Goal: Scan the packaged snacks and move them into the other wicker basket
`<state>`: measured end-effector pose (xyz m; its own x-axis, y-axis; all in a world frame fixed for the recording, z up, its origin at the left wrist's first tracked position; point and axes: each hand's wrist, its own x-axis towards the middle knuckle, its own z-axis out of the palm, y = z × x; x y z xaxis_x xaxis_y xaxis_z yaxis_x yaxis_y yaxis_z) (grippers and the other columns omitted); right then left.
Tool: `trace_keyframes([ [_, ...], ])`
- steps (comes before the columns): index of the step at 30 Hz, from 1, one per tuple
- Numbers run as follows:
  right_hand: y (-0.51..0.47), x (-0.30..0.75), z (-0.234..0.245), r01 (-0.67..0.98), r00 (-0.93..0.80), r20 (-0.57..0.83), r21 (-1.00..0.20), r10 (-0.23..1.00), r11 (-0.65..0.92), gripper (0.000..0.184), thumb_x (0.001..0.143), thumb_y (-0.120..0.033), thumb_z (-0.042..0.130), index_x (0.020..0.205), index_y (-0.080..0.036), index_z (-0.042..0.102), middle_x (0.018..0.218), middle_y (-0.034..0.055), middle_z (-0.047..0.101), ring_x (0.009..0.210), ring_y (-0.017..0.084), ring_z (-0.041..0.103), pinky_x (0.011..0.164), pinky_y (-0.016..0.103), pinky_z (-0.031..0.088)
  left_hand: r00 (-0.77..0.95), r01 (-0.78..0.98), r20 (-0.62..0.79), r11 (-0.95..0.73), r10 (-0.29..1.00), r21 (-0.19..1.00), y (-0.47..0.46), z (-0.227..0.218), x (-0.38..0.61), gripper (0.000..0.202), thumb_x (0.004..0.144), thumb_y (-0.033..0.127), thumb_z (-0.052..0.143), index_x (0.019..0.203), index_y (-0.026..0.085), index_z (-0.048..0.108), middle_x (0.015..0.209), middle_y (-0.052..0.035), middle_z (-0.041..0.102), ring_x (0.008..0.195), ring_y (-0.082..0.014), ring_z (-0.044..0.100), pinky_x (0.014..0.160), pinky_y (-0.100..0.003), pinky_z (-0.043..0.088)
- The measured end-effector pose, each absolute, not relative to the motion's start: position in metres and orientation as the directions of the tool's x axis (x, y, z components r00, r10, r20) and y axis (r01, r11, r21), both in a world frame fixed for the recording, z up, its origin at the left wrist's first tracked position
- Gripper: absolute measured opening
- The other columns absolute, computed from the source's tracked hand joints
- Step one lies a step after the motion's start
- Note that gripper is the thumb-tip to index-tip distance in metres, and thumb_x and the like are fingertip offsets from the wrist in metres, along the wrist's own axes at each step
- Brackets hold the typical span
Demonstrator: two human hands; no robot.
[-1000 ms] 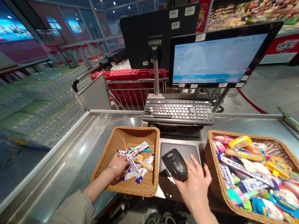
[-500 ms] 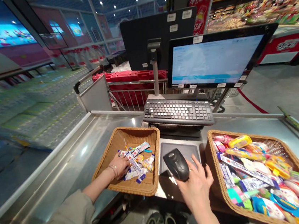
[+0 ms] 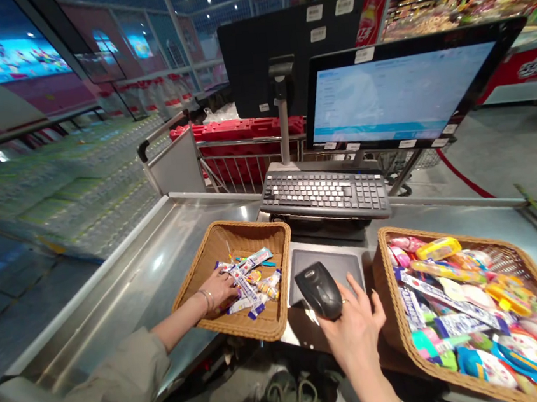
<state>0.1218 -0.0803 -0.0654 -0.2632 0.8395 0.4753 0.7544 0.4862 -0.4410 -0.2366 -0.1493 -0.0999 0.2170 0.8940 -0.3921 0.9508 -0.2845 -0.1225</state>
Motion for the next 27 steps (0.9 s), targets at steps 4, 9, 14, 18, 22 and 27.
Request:
trace_keyframes([
  [4,-0.081,0.123,-0.067,0.756,-0.27,0.479,-0.433,0.835,0.492,0.026,0.079,-0.047,0.053,0.083,-0.025,0.066,0.105,0.0034,0.072,0.122,0.028,0.053,0.107,0.053,0.022,0.315,0.923,-0.377,-0.374,0.871,-0.093,-0.145,-0.106,-0.231,0.014,0.085,0.024,0.062,0.088,0.032,0.073,0.105,-0.005,0.068,0.105,-0.0237,0.055,0.106,-0.048,0.025],
  [9,-0.083,0.124,-0.065,0.754,-0.278,0.474,-0.432,0.836,0.496,0.025,0.078,-0.044,0.055,0.088,-0.025,0.066,0.104,0.0035,0.072,0.122,0.028,0.053,0.108,0.054,0.021,0.374,0.894,-0.371,-0.437,0.85,-0.098,-0.137,-0.116,-0.226,0.019,0.085,0.016,0.061,0.085,0.03,0.073,0.102,-0.004,0.069,0.105,-0.0221,0.055,0.107,-0.046,0.024],
  [14,-0.083,0.128,-0.067,0.76,-0.274,0.477,-0.424,0.835,0.492,0.028,0.076,-0.043,0.056,0.094,-0.024,0.065,0.106,0.0045,0.072,0.122,0.028,0.053,0.108,0.054,0.021,0.394,0.88,-0.371,-0.461,0.841,-0.112,-0.131,-0.12,-0.223,0.019,0.083,0.013,0.061,0.08,0.027,0.074,0.101,-0.0049,0.069,0.107,-0.0232,0.055,0.109,-0.047,0.021],
  [18,-0.083,0.129,-0.068,0.764,-0.273,0.467,-0.427,0.841,0.484,0.027,0.075,-0.043,0.056,0.093,-0.025,0.066,0.108,0.0041,0.071,0.123,0.028,0.052,0.108,0.053,0.021,0.378,0.887,-0.374,-0.447,0.847,-0.117,-0.126,-0.119,-0.22,0.021,0.083,0.014,0.06,0.078,0.029,0.073,0.1,-0.0024,0.07,0.106,-0.0231,0.055,0.11,-0.047,0.02],
  [22,-0.082,0.13,-0.066,0.768,-0.276,0.467,-0.418,0.84,0.485,0.026,0.074,-0.043,0.057,0.091,-0.025,0.065,0.11,0.004,0.071,0.123,0.028,0.053,0.108,0.053,0.021,0.365,0.899,-0.37,-0.427,0.855,-0.101,-0.122,-0.107,-0.227,0.015,0.079,0.016,0.065,0.074,0.028,0.072,0.094,-0.0027,0.071,0.102,-0.023,0.056,0.108,-0.045,0.022],
  [27,-0.082,0.129,-0.064,0.76,-0.273,0.457,-0.437,0.846,0.481,0.025,0.075,-0.043,0.056,0.09,-0.025,0.066,0.11,0.0056,0.07,0.124,0.028,0.051,0.109,0.053,0.021,0.328,0.925,-0.308,-0.37,0.893,-0.087,-0.125,-0.074,-0.247,0.014,0.084,0.018,0.06,0.076,0.026,0.069,0.083,-0.0029,0.069,0.091,-0.02,0.057,0.103,-0.042,0.027],
])
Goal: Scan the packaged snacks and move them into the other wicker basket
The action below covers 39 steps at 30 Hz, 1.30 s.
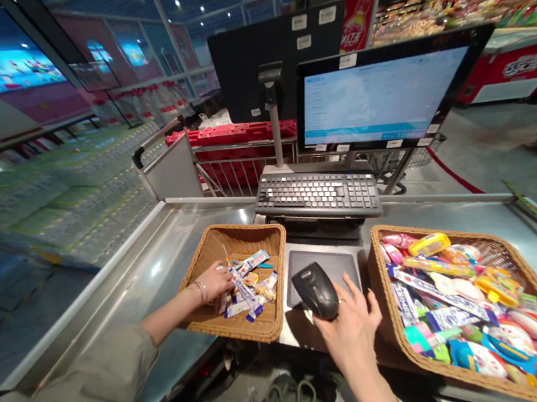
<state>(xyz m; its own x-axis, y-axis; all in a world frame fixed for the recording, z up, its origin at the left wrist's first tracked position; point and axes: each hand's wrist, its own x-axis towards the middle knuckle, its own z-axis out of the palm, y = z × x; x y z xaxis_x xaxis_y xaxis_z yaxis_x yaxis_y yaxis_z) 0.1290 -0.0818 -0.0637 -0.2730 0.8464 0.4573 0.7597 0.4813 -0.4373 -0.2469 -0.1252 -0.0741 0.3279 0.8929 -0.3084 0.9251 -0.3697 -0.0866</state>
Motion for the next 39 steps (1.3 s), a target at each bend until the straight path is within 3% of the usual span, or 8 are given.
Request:
trace_keyframes([
  [5,-0.082,0.127,-0.062,0.754,-0.273,0.44,-0.454,0.855,0.474,0.023,0.075,-0.042,0.057,0.088,-0.025,0.066,0.109,0.0041,0.071,0.124,0.028,0.051,0.109,0.054,0.019,0.231,0.964,-0.128,-0.245,0.964,-0.101,-0.138,-0.038,-0.246,0.015,0.092,0.032,0.053,0.095,0.027,0.067,0.102,-0.0036,0.069,0.099,-0.0198,0.055,0.102,-0.043,0.028],
  [8,-0.081,0.126,-0.061,0.75,-0.274,0.459,-0.449,0.845,0.487,0.02,0.074,-0.039,0.058,0.087,-0.026,0.067,0.107,0.0031,0.071,0.124,0.028,0.052,0.108,0.054,0.02,0.163,0.985,0.172,-0.151,0.972,-0.084,-0.145,-0.027,-0.235,0.015,0.093,0.033,0.053,0.095,0.031,0.068,0.106,0.0001,0.071,0.104,-0.0192,0.055,0.104,-0.043,0.027],
  [14,-0.081,0.128,-0.059,0.754,-0.271,0.493,-0.426,0.827,0.5,0.016,0.075,-0.037,0.058,0.082,-0.025,0.065,0.107,0.0033,0.072,0.123,0.028,0.052,0.107,0.054,0.022,0.165,0.983,0.502,-0.099,0.849,-0.157,-0.152,-0.022,-0.211,0.01,0.089,0.036,0.062,0.094,0.04,0.069,0.104,0.0054,0.073,0.107,-0.0204,0.057,0.105,-0.046,0.028],
  [19,-0.082,0.132,-0.059,0.768,-0.26,0.479,-0.423,0.839,0.48,0.018,0.075,-0.039,0.058,0.083,-0.025,0.066,0.109,0.0042,0.071,0.124,0.029,0.05,0.107,0.054,0.022,0.281,0.96,0.686,-0.191,0.671,-0.206,-0.153,-0.008,-0.194,0.021,0.087,0.028,0.065,0.101,0.044,0.065,0.103,0.009,0.074,0.109,-0.0178,0.056,0.104,-0.043,0.031],
  [23,-0.082,0.136,-0.056,0.764,-0.256,0.486,-0.427,0.835,0.483,0.02,0.076,-0.038,0.058,0.088,-0.024,0.066,0.112,0.0044,0.07,0.125,0.029,0.05,0.108,0.055,0.021,0.306,0.951,0.757,-0.223,0.577,-0.214,-0.152,0.005,-0.182,0.027,0.088,0.026,0.064,0.107,0.044,0.063,0.099,0.0084,0.074,0.11,-0.0176,0.054,0.103,-0.041,0.032],
  [28,-0.079,0.144,-0.047,0.756,-0.26,0.516,-0.417,0.816,0.504,0.024,0.078,-0.039,0.056,0.094,-0.024,0.065,0.113,0.0061,0.07,0.126,0.03,0.05,0.107,0.055,0.022,0.345,0.937,0.763,-0.245,0.546,-0.248,-0.148,0.014,-0.174,0.029,0.09,0.027,0.06,0.111,0.047,0.061,0.101,0.0094,0.074,0.114,-0.017,0.055,0.107,-0.041,0.028],
  [32,-0.077,0.15,-0.042,0.772,-0.229,0.534,-0.409,0.814,0.486,0.027,0.08,-0.04,0.054,0.099,-0.024,0.065,0.113,0.0058,0.069,0.125,0.03,0.05,0.107,0.055,0.022,0.388,0.917,0.734,-0.311,0.558,-0.248,-0.142,0.02,-0.169,0.023,0.094,0.025,0.054,0.106,0.041,0.063,0.103,0.01,0.075,0.109,-0.0161,0.06,0.108,-0.044,0.024],
  [39,-0.076,0.16,-0.046,0.783,-0.201,0.563,-0.4,0.802,0.477,0.023,0.081,-0.04,0.055,0.094,-0.024,0.065,0.111,0.0052,0.07,0.124,0.03,0.051,0.106,0.055,0.023,0.454,0.87,0.724,-0.433,0.52,-0.236,-0.123,0.023,-0.154,0.021,0.096,0.023,0.052,0.112,0.03,0.063,0.104,0.0058,0.076,0.095,-0.0094,0.067,0.11,-0.035,0.025],
])
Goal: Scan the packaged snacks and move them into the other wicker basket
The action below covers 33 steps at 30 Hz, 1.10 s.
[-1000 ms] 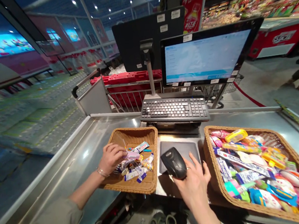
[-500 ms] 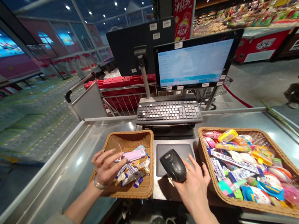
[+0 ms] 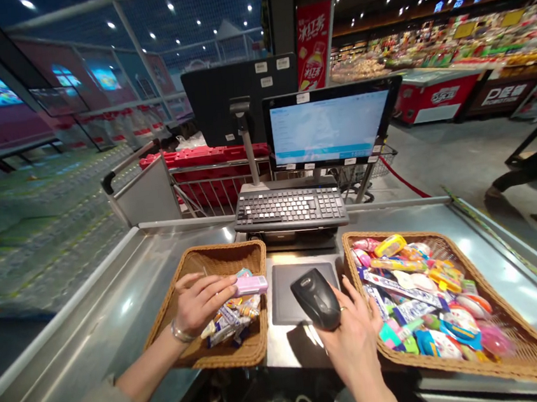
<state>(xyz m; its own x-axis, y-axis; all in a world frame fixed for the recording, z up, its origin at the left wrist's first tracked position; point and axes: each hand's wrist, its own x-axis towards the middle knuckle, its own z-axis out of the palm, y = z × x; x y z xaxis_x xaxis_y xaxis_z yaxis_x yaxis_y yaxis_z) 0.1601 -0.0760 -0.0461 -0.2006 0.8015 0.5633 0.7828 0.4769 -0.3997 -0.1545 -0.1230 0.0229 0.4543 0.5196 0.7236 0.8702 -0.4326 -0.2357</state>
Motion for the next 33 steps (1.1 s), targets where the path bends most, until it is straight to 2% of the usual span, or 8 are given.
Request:
trace_keyframes([
  [3,-0.077,0.164,-0.049,0.786,-0.181,0.561,-0.411,0.808,0.461,0.022,0.08,-0.038,0.055,0.094,-0.025,0.066,0.11,0.0044,0.07,0.124,0.031,0.05,0.105,0.055,0.023,0.473,0.85,0.701,-0.486,0.534,-0.203,-0.115,0.01,-0.145,0.024,0.096,0.019,0.052,0.115,0.027,0.063,0.106,0.002,0.075,0.096,-0.0098,0.068,0.111,-0.037,0.027],
  [8,-0.078,0.169,-0.051,0.787,-0.178,0.539,-0.424,0.823,0.448,0.025,0.078,-0.036,0.058,0.099,-0.025,0.065,0.112,0.0039,0.07,0.126,0.031,0.049,0.106,0.056,0.021,0.465,0.833,0.64,-0.548,0.612,-0.081,-0.106,-0.029,-0.137,0.025,0.094,0.013,0.05,0.115,0.023,0.062,0.113,-0.0031,0.073,0.105,-0.0116,0.066,0.109,-0.039,0.036],
  [12,-0.078,0.171,-0.051,0.789,-0.17,0.525,-0.435,0.834,0.435,0.024,0.077,-0.034,0.059,0.099,-0.026,0.064,0.113,0.0038,0.069,0.126,0.031,0.049,0.107,0.056,0.021,0.473,0.829,0.578,-0.559,0.666,-0.034,-0.105,-0.054,-0.147,0.026,0.093,0.013,0.049,0.114,0.022,0.061,0.12,-0.005,0.07,0.111,-0.0126,0.064,0.112,-0.041,0.035],
  [17,-0.078,0.169,-0.051,0.788,-0.168,0.521,-0.439,0.837,0.431,0.023,0.077,-0.033,0.059,0.098,-0.026,0.065,0.113,0.0035,0.069,0.126,0.031,0.048,0.107,0.056,0.021,0.488,0.8,0.539,-0.599,0.686,0.038,-0.108,-0.069,-0.16,0.031,0.093,0.014,0.049,0.122,0.019,0.058,0.126,-0.0101,0.066,0.121,-0.016,0.058,0.109,-0.041,0.041],
  [21,-0.079,0.167,-0.05,0.784,-0.178,0.525,-0.435,0.832,0.443,0.022,0.076,-0.032,0.059,0.097,-0.026,0.065,0.113,0.0036,0.069,0.126,0.031,0.049,0.106,0.056,0.021,0.449,0.8,0.509,-0.584,0.734,0.136,-0.111,-0.072,-0.158,0.033,0.092,0.015,0.051,0.125,0.021,0.056,0.131,-0.0108,0.062,0.126,-0.0172,0.055,0.106,-0.04,0.044],
  [24,-0.078,0.166,-0.049,0.783,-0.184,0.526,-0.432,0.83,0.447,0.022,0.076,-0.033,0.059,0.096,-0.026,0.065,0.112,0.0036,0.07,0.125,0.031,0.05,0.107,0.056,0.02,0.396,0.822,0.475,-0.533,0.786,0.198,-0.113,-0.069,-0.153,0.03,0.093,0.018,0.051,0.123,0.021,0.057,0.131,-0.0103,0.063,0.123,-0.0172,0.057,0.108,-0.042,0.043],
  [28,-0.079,0.165,-0.049,0.787,-0.193,0.53,-0.418,0.826,0.453,0.02,0.077,-0.033,0.058,0.094,-0.026,0.065,0.112,0.0036,0.07,0.124,0.03,0.05,0.106,0.056,0.022,0.323,0.875,0.364,-0.422,0.874,0.237,-0.113,-0.059,-0.147,0.028,0.093,0.019,0.051,0.121,0.02,0.057,0.126,-0.0085,0.066,0.118,-0.0176,0.06,0.112,-0.046,0.037],
  [33,-0.08,0.163,-0.048,0.799,-0.233,0.528,-0.375,0.817,0.47,0.02,0.075,-0.031,0.059,0.093,-0.026,0.065,0.113,0.0032,0.069,0.125,0.031,0.05,0.107,0.056,0.02,0.225,0.941,0.284,-0.284,0.932,0.186,-0.11,-0.049,-0.139,0.042,0.086,0.009,0.053,0.125,0.024,0.056,0.118,-0.0063,0.07,0.11,-0.0208,0.063,0.117,-0.06,0.017],
])
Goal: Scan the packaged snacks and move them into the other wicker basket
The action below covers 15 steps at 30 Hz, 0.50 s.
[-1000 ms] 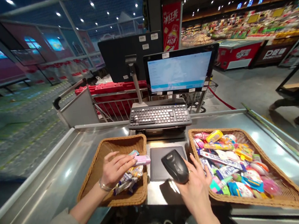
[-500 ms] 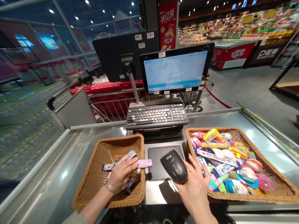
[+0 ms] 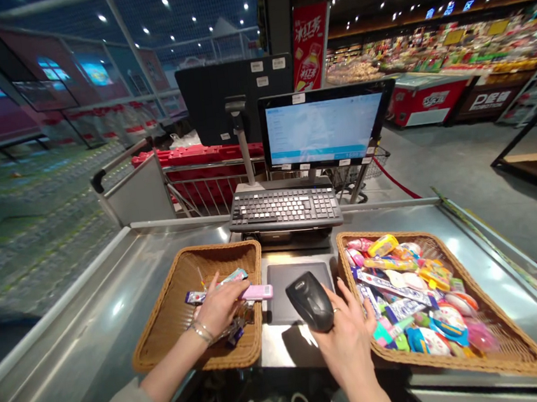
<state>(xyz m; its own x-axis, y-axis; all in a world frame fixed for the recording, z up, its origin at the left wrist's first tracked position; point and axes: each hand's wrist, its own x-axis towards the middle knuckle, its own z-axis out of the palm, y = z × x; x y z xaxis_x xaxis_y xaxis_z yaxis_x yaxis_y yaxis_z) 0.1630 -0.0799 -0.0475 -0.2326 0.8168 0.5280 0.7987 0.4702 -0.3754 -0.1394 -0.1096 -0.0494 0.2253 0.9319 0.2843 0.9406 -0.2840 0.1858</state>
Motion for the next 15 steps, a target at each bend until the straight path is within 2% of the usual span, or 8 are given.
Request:
trace_keyframes([
  [4,-0.081,0.162,-0.047,0.797,-0.28,0.509,-0.35,0.814,0.493,0.021,0.072,-0.028,0.061,0.093,-0.026,0.065,0.116,0.0028,0.069,0.126,0.031,0.049,0.107,0.056,0.019,0.186,0.97,0.289,-0.222,0.939,0.098,-0.109,-0.043,-0.133,0.047,0.081,0.003,0.055,0.121,0.026,0.06,0.109,-0.0057,0.071,0.107,-0.0258,0.061,0.115,-0.067,0.009],
  [10,-0.08,0.161,-0.044,0.794,-0.313,0.497,-0.33,0.809,0.51,0.021,0.07,-0.027,0.064,0.091,-0.026,0.066,0.119,0.0018,0.067,0.128,0.031,0.047,0.109,0.055,0.017,0.168,0.98,0.393,-0.195,0.904,0.029,-0.105,-0.033,-0.125,0.041,0.082,0.005,0.055,0.116,0.026,0.062,0.108,-0.0046,0.071,0.104,-0.0257,0.059,0.116,-0.067,0.008],
  [15,-0.077,0.157,-0.034,0.794,-0.328,0.519,-0.301,0.789,0.529,0.025,0.071,-0.025,0.063,0.095,-0.027,0.067,0.119,-0.0002,0.068,0.127,0.03,0.047,0.11,0.054,0.015,0.16,0.983,0.508,-0.183,0.846,-0.005,-0.095,-0.026,-0.121,0.037,0.086,0.007,0.05,0.118,0.024,0.061,0.122,-0.0064,0.067,0.114,-0.0277,0.057,0.114,-0.069,0.011],
])
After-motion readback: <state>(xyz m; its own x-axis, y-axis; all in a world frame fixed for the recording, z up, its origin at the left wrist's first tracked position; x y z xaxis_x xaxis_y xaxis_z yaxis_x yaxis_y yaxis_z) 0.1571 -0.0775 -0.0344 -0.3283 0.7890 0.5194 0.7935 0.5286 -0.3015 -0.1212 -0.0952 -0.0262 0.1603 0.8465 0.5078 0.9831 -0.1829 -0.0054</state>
